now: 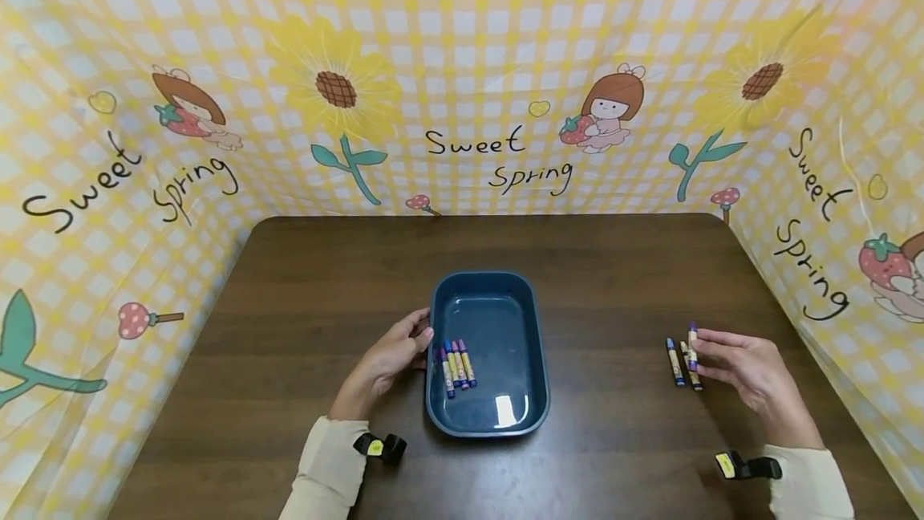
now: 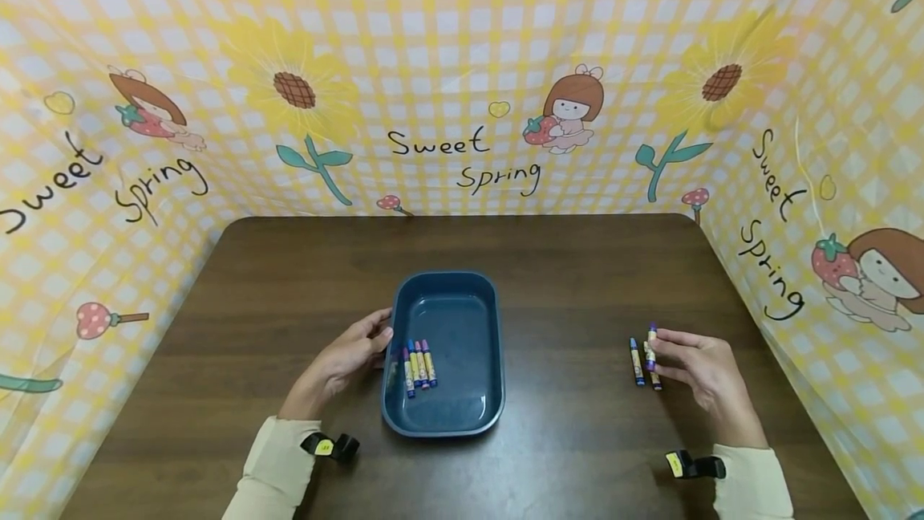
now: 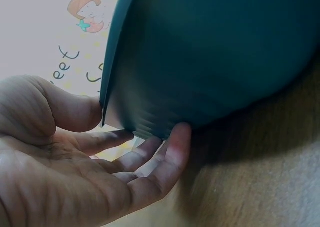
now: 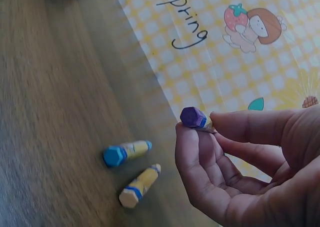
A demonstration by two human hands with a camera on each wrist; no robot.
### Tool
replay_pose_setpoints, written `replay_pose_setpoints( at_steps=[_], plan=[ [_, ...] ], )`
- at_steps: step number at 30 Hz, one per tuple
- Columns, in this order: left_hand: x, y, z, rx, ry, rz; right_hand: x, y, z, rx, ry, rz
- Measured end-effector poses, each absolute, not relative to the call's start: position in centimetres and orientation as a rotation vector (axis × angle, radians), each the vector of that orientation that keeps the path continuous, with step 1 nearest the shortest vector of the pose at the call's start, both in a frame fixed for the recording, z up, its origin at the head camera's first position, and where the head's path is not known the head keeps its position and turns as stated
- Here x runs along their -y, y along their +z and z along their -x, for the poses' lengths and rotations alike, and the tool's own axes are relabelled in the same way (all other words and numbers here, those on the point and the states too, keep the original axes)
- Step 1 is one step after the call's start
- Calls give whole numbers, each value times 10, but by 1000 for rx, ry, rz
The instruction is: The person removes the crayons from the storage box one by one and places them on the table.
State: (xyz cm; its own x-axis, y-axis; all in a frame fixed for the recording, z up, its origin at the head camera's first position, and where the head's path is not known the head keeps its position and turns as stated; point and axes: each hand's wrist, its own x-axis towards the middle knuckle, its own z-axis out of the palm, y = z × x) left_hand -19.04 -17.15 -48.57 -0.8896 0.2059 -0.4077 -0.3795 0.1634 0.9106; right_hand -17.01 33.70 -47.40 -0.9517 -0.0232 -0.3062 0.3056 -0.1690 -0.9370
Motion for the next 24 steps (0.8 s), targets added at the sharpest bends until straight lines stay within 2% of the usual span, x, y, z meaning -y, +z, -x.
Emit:
replay_pose_setpoints(
  at_steps=[24],
  plan=[
    [174,-483,188,-2011,1764,161,-348,-485,169,-1975,-1916,-497]
  ],
)
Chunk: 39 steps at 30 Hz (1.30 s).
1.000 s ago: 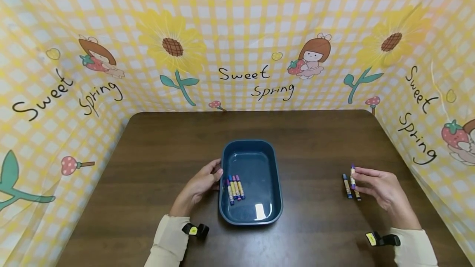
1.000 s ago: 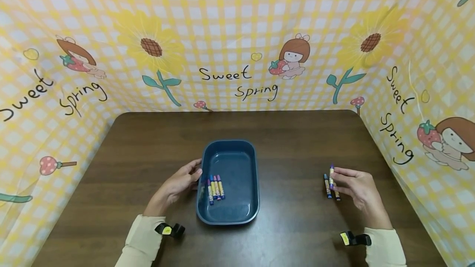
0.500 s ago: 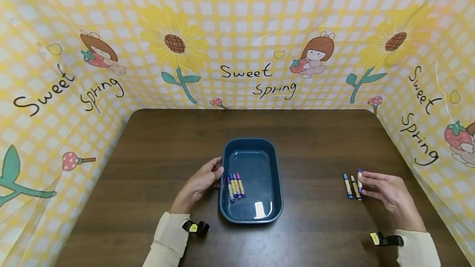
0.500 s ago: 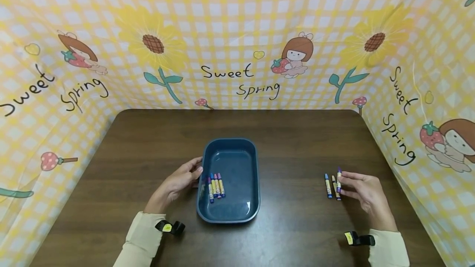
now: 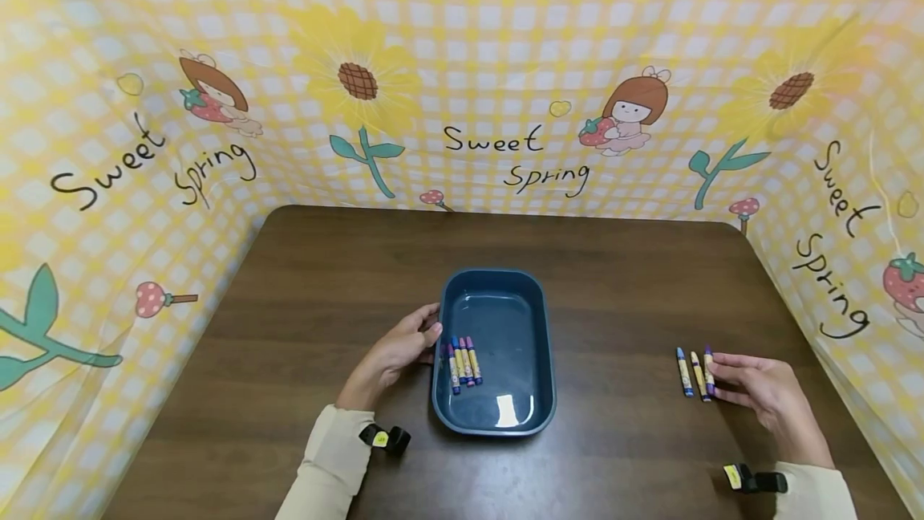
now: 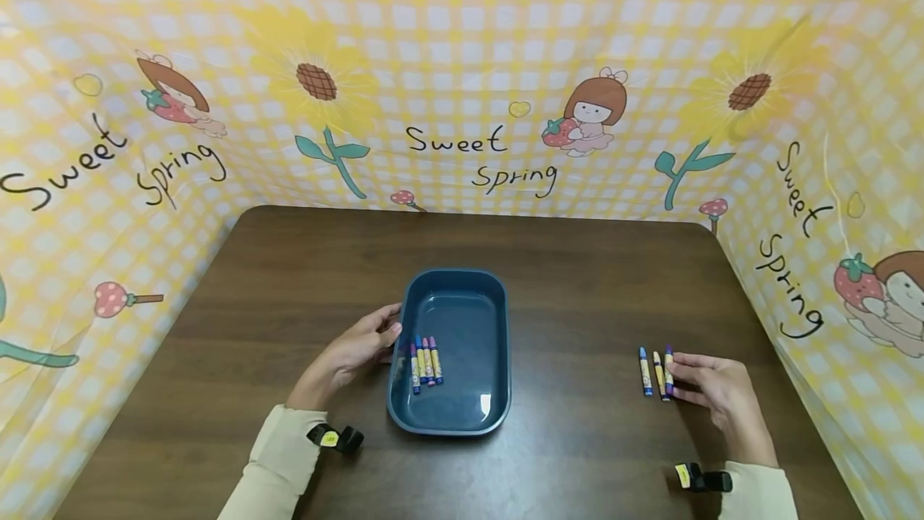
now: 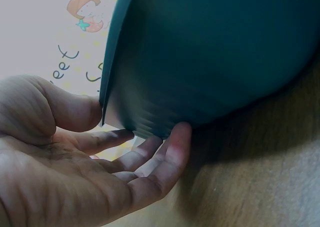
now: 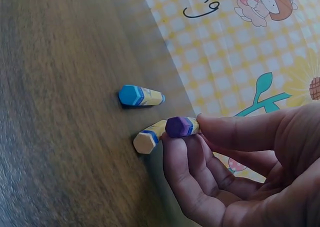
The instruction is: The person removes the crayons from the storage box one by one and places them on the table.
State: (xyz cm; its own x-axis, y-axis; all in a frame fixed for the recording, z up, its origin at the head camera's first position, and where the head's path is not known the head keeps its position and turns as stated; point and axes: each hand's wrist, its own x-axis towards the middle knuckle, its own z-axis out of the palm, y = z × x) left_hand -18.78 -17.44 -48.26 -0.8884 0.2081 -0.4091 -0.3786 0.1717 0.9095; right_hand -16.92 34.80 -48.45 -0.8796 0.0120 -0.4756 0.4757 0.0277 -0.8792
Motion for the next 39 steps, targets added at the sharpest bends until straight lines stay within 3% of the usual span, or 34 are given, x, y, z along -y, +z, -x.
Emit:
replay_pose_setpoints(
  at_steps=[20,39],
  plan=[
    [174,-483,189,-1997,1768,196,-351,-489,171,-2114,-1800,-473],
    [173,-484,187,-2008,1762,219,-336,-489,168,-2576,-1283,-590]
  ],
)
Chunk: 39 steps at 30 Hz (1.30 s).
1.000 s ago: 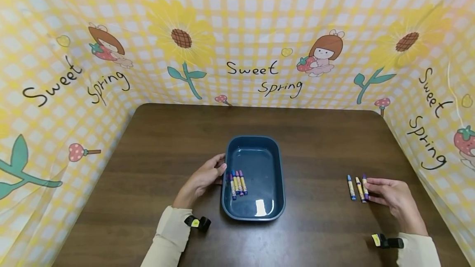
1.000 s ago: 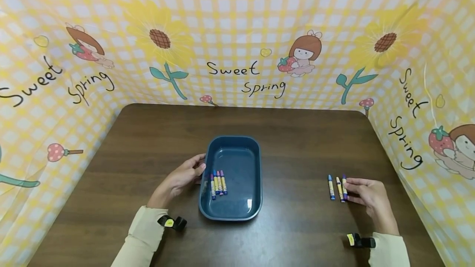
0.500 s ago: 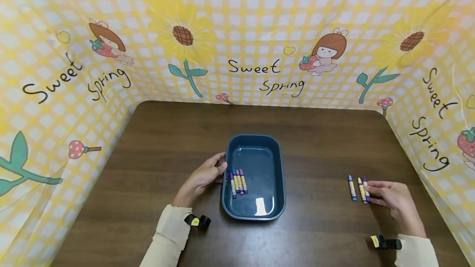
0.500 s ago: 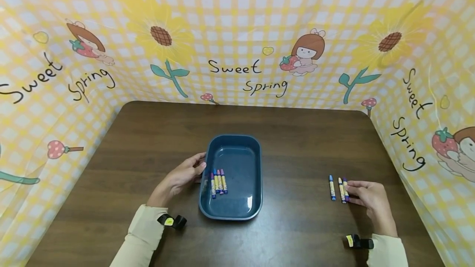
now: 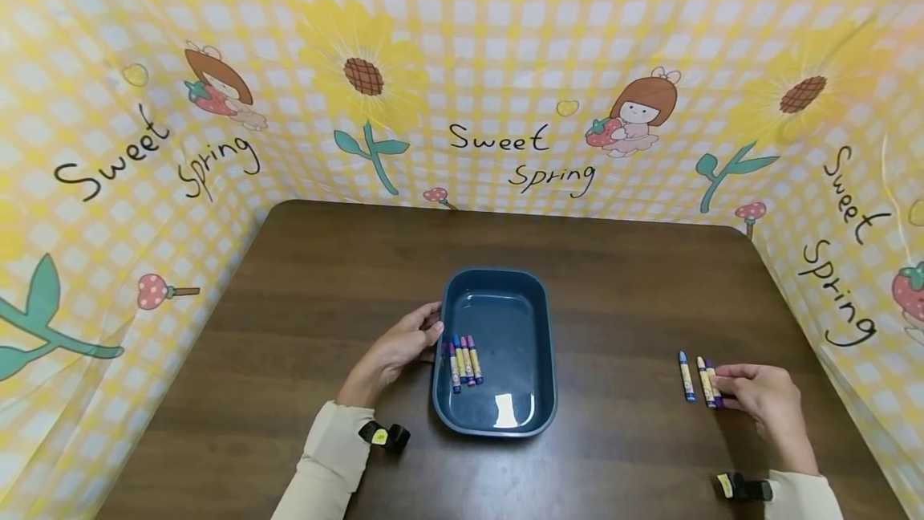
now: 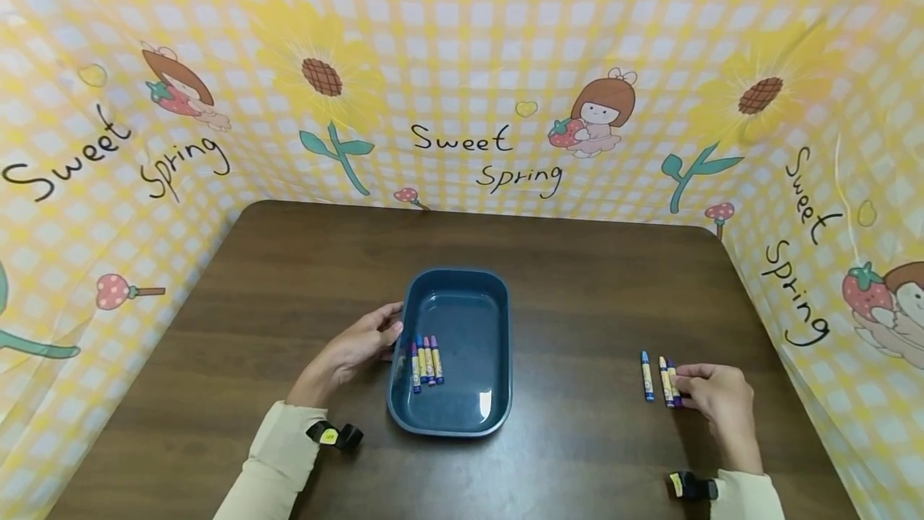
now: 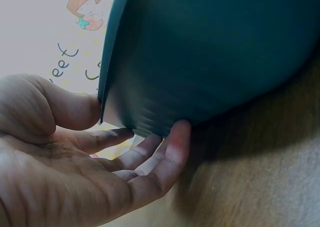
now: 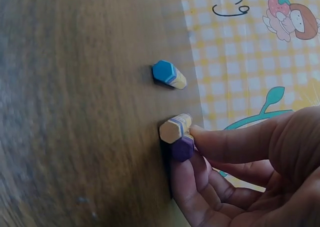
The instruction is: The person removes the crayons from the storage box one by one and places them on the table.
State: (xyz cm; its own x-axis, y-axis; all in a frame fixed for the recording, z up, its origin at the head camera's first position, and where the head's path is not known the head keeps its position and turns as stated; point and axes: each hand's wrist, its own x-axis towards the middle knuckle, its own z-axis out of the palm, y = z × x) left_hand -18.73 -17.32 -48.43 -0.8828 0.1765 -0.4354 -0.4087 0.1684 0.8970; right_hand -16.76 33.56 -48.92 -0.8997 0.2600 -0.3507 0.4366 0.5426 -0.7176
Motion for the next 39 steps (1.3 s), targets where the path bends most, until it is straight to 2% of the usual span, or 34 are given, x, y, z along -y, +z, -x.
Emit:
replay_pose_setpoints(
  at_steps=[12,39],
  plan=[
    [169,-488,186,-1989,1777,223,-331,-494,159,-2645,-1230,-597],
    [176,-480,188,-2000,1819,105,-333,-490,163,-2680,-1165,-568]
  ],
)
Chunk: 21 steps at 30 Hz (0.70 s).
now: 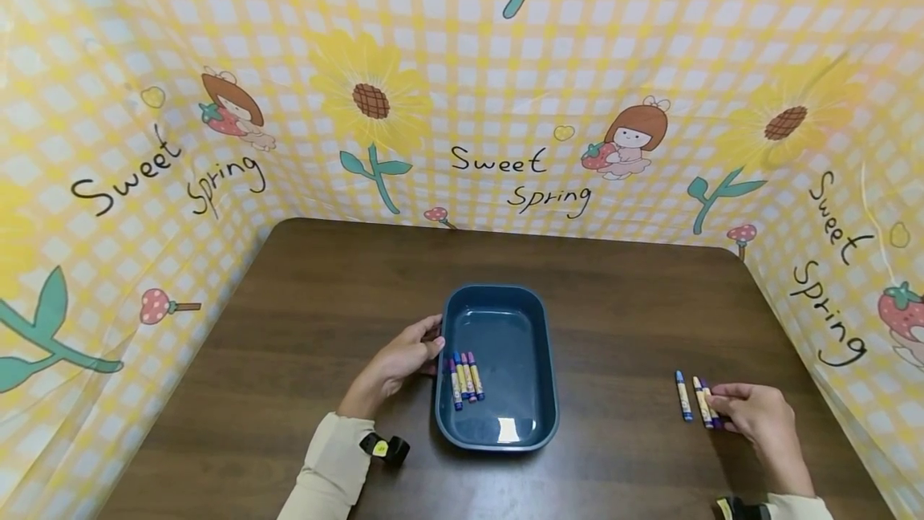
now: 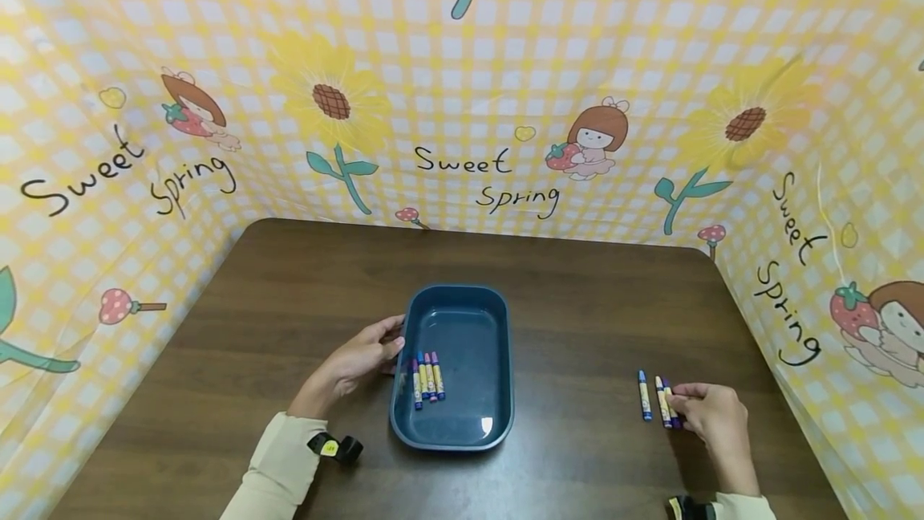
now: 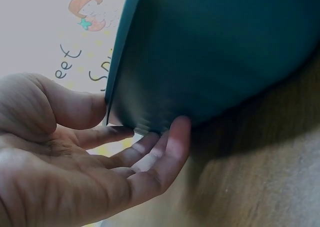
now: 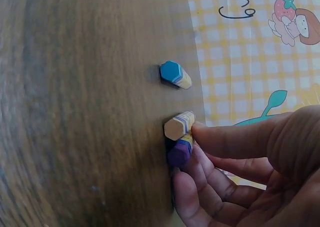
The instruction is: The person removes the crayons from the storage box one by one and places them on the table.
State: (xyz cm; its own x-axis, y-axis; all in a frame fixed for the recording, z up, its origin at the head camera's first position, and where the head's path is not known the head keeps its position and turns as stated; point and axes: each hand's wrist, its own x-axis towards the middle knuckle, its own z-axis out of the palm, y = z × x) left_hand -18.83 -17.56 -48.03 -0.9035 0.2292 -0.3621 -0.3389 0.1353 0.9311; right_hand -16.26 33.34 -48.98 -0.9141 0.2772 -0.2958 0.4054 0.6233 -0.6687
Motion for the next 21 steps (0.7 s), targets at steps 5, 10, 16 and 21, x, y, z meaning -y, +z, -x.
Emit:
replay_pose_setpoints(
  at_steps=[5,10,16,21],
  plan=[
    [176,-481,188,-1994,1823,114,-335,-484,161,-2692,-1173,-599],
    [177,-483,187,-2000,1829,108,-335,-476,160,-2701,-1243,-637],
    [176,-484,186,-1996,1848,111,-334,-472,161,-2627,-1429,-650],
    [175,-484,186,-1989,1851,112,-330,-469,162,-2453,-1699,-617]
  ],
)
